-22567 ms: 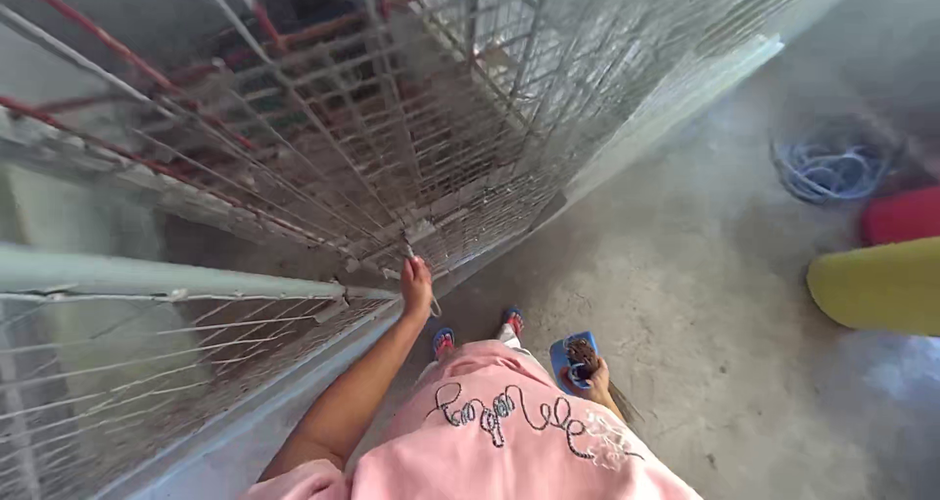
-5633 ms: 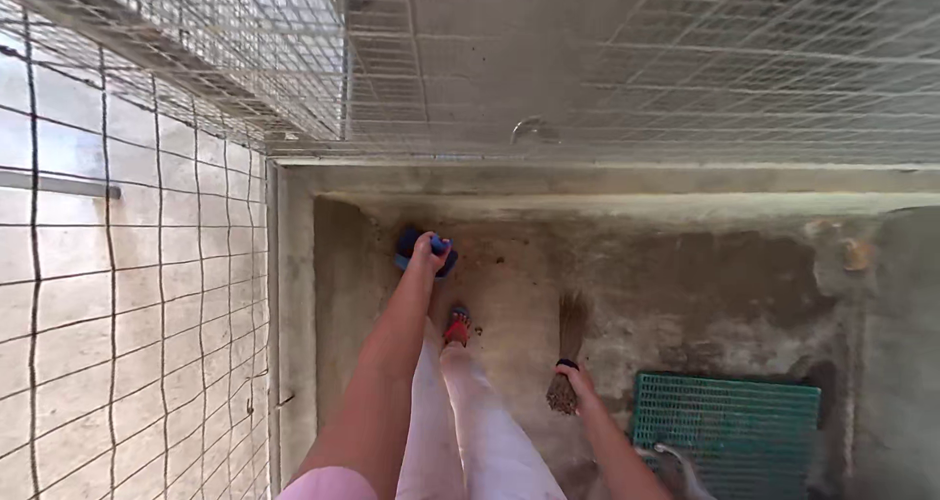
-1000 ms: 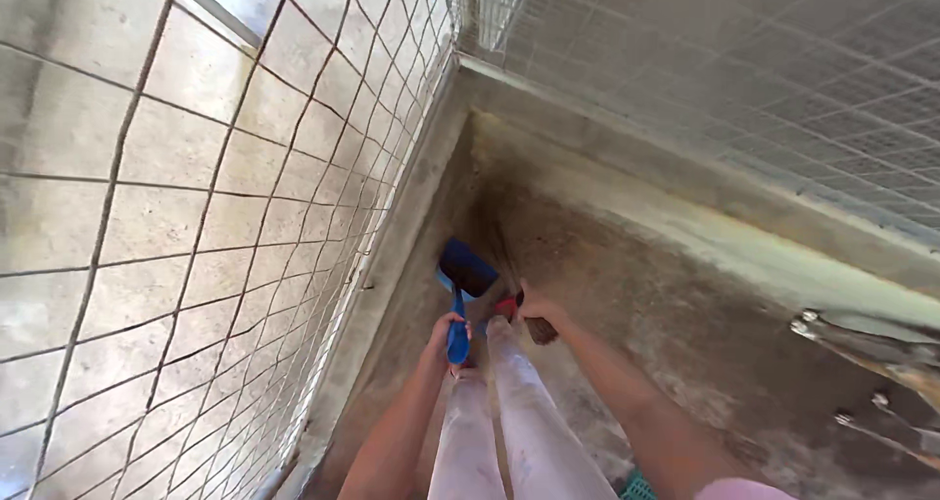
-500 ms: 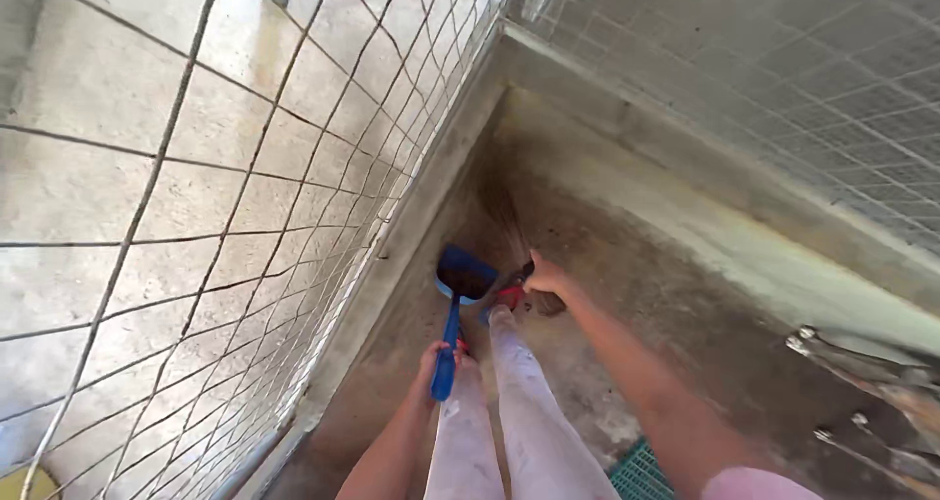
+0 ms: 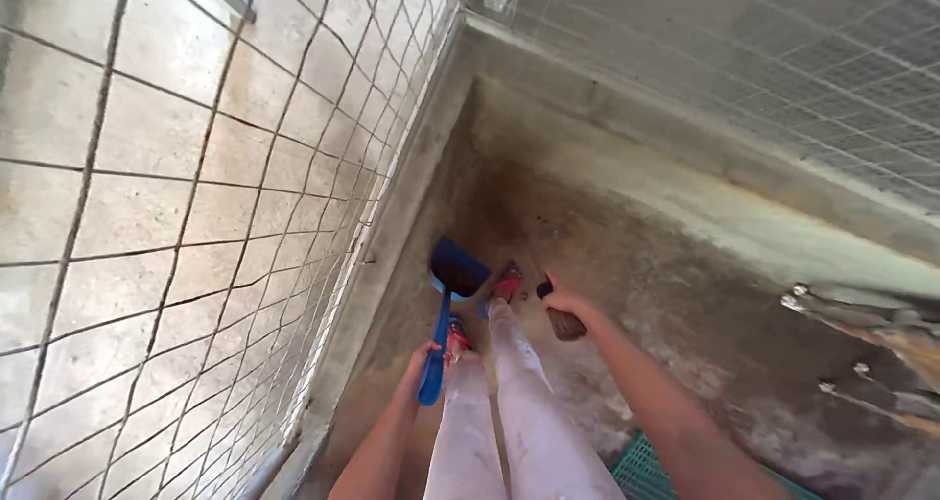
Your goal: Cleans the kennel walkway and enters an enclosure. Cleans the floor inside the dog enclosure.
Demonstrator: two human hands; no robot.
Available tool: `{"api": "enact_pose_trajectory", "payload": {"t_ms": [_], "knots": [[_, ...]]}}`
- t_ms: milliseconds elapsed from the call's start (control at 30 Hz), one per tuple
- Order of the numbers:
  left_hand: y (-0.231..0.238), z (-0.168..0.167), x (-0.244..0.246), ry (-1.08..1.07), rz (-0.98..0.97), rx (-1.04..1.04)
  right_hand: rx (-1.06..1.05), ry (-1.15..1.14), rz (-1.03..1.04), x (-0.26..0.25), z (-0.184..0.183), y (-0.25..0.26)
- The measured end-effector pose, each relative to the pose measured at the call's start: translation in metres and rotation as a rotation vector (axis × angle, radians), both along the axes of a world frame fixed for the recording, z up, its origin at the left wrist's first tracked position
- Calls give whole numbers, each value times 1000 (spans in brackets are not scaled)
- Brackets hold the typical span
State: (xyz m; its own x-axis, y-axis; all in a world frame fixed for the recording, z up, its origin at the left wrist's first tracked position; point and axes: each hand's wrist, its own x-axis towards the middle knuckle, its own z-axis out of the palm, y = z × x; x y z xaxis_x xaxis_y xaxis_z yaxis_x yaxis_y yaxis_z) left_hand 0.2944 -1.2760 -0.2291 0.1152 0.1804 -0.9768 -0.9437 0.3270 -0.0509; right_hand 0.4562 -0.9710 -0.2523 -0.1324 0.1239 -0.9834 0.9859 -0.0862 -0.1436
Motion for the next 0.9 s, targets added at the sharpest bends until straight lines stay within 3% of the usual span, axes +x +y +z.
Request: {"api": "enact_pose_trajectory", "payload": {"t_ms": [67, 133, 267, 467, 600, 667, 767, 833, 900], "knots": [[11, 0, -5, 33, -51, -1, 52, 19, -131, -2, -28, -17], [26, -1, -8, 51, -78, 26, 4, 9, -45, 0, -51, -63], [40, -4, -2, 52, -176, 40, -156, -37, 231, 15, -31, -137], [21, 5, 1, 99, -283, 39, 51, 82, -325, 100, 8, -72], [44, -4, 6, 128, -262, 116, 232, 38, -567, 98, -50, -52], [60, -5, 6, 145, -250, 116, 192, 13, -450, 81, -77, -74], [69, -6, 6, 161, -255, 95, 83, 39, -157, 58, -89, -154], [68, -10, 7, 149, -265, 93, 15, 47, -44, 61, -80, -198], [59, -14, 7, 141, -278, 91, -51, 83, -57, 79, -54, -217]]}}
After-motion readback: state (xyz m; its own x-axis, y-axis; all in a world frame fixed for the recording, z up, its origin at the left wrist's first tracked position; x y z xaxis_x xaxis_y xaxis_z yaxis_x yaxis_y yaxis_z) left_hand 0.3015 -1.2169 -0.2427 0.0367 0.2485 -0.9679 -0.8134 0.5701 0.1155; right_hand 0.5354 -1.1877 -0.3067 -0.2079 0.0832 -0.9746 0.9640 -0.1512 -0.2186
